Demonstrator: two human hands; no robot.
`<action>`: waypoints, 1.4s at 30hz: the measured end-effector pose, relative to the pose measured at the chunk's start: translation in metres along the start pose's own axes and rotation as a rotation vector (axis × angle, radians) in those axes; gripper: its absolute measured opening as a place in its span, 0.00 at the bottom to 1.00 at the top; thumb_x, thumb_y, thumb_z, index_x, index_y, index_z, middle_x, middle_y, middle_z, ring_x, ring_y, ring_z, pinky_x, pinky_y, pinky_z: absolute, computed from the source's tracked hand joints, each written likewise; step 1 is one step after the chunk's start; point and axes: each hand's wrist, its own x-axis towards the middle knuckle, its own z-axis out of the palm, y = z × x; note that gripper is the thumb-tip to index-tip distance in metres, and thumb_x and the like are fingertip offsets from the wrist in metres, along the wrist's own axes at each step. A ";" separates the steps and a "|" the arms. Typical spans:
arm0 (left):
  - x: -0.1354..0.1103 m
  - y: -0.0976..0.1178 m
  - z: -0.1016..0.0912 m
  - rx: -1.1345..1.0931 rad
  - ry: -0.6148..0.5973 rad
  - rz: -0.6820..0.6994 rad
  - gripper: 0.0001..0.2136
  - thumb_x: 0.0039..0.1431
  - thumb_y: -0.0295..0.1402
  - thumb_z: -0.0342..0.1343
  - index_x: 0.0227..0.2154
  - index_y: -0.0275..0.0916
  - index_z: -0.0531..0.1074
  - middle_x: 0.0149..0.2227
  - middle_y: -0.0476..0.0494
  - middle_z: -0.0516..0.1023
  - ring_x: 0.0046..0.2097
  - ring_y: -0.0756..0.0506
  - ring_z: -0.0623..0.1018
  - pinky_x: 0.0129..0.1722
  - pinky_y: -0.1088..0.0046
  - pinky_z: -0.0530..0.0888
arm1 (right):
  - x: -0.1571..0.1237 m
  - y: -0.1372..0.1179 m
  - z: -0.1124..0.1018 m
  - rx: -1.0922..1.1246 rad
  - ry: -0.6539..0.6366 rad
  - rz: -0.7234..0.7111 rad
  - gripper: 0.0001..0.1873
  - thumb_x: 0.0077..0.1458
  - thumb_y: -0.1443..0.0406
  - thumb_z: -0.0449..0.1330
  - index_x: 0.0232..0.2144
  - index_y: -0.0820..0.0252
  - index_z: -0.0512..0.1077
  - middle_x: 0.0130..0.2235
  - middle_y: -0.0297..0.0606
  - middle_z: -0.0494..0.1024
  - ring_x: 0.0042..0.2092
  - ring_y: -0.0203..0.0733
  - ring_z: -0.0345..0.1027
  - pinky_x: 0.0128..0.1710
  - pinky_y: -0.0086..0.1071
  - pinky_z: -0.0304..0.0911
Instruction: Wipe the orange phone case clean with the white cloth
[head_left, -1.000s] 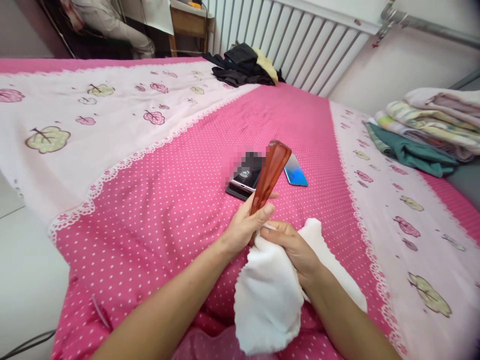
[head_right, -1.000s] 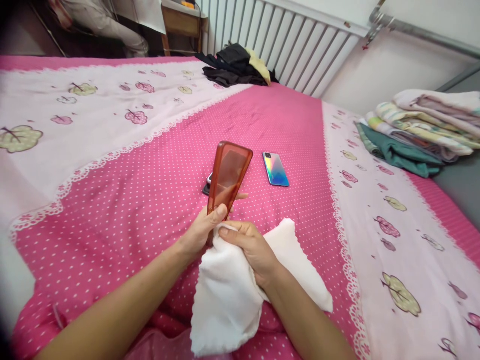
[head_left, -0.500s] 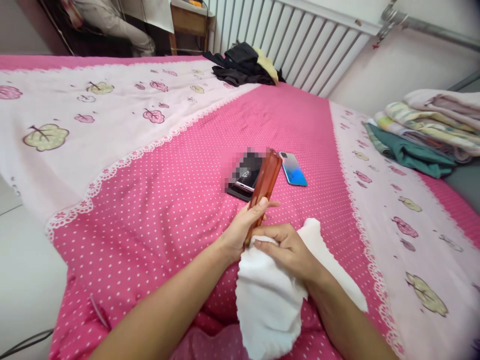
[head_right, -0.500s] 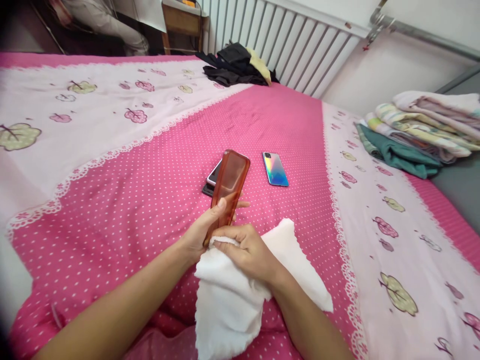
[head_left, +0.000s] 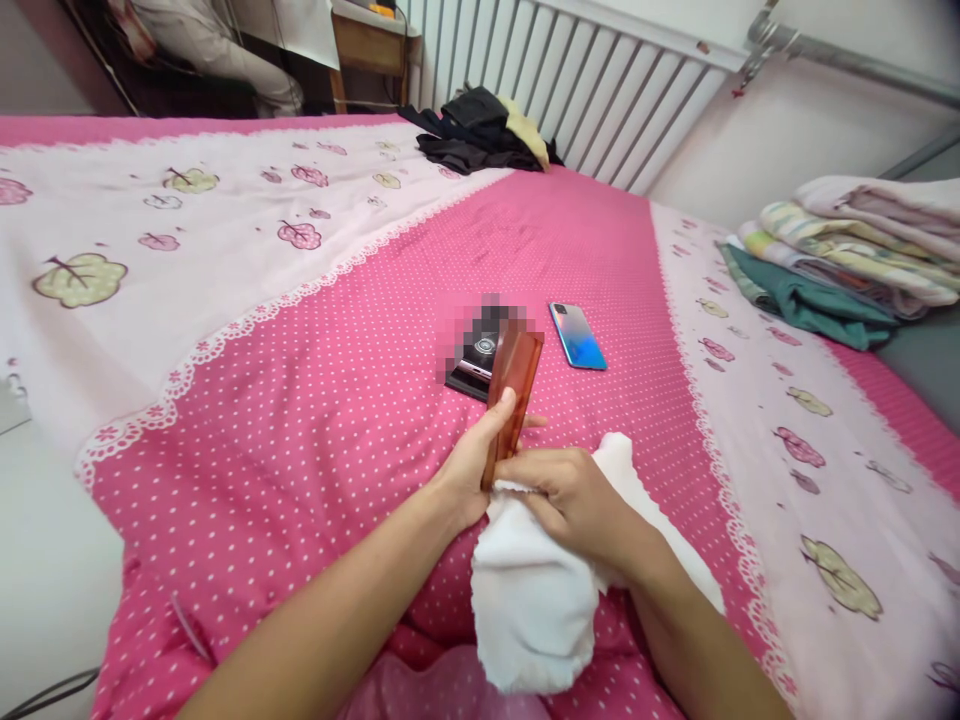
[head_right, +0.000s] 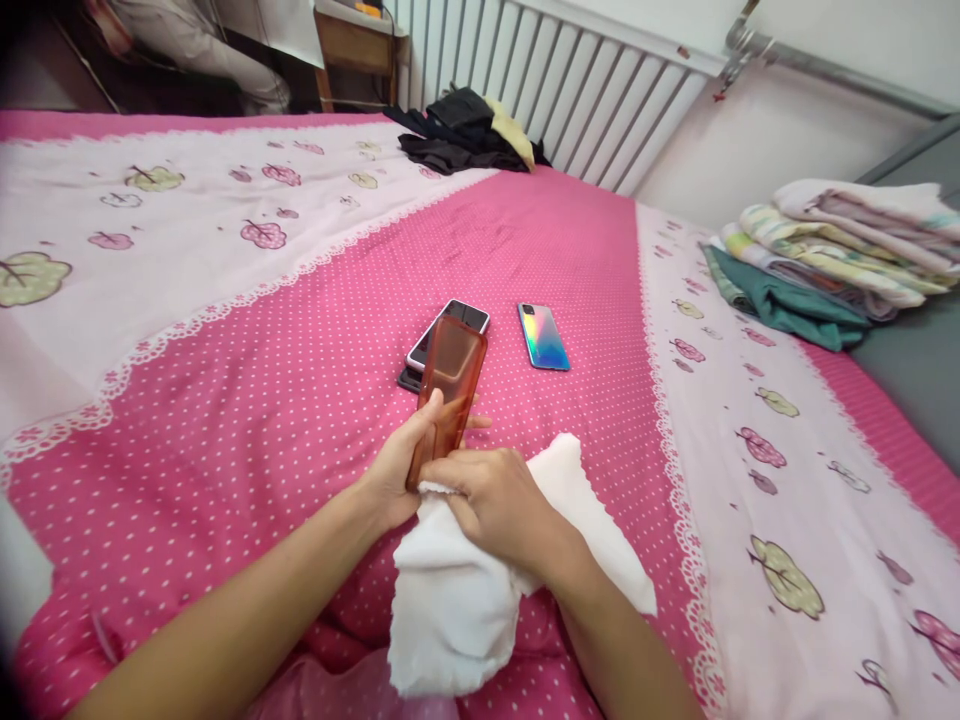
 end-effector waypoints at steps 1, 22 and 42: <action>0.000 0.000 0.000 -0.002 0.009 0.001 0.24 0.49 0.56 0.54 0.37 0.38 0.73 0.21 0.51 0.67 0.21 0.51 0.67 0.23 0.75 0.63 | -0.001 -0.001 0.000 -0.057 -0.001 0.003 0.16 0.52 0.74 0.50 0.36 0.59 0.75 0.33 0.40 0.79 0.34 0.41 0.70 0.33 0.31 0.59; -0.004 0.014 0.004 -0.075 0.055 -0.003 0.27 0.50 0.59 0.49 0.27 0.35 0.70 0.21 0.48 0.70 0.17 0.52 0.66 0.20 0.73 0.63 | 0.009 0.002 0.007 0.472 0.096 0.268 0.10 0.56 0.64 0.55 0.30 0.60 0.75 0.30 0.35 0.77 0.32 0.39 0.68 0.32 0.29 0.58; -0.007 0.009 0.007 0.109 0.055 0.145 0.28 0.41 0.61 0.55 0.33 0.39 0.68 0.20 0.55 0.61 0.16 0.55 0.62 0.16 0.78 0.57 | 0.015 -0.001 0.016 1.665 0.064 0.667 0.11 0.44 0.63 0.68 0.25 0.65 0.71 0.20 0.30 0.72 0.20 0.31 0.67 0.22 0.23 0.61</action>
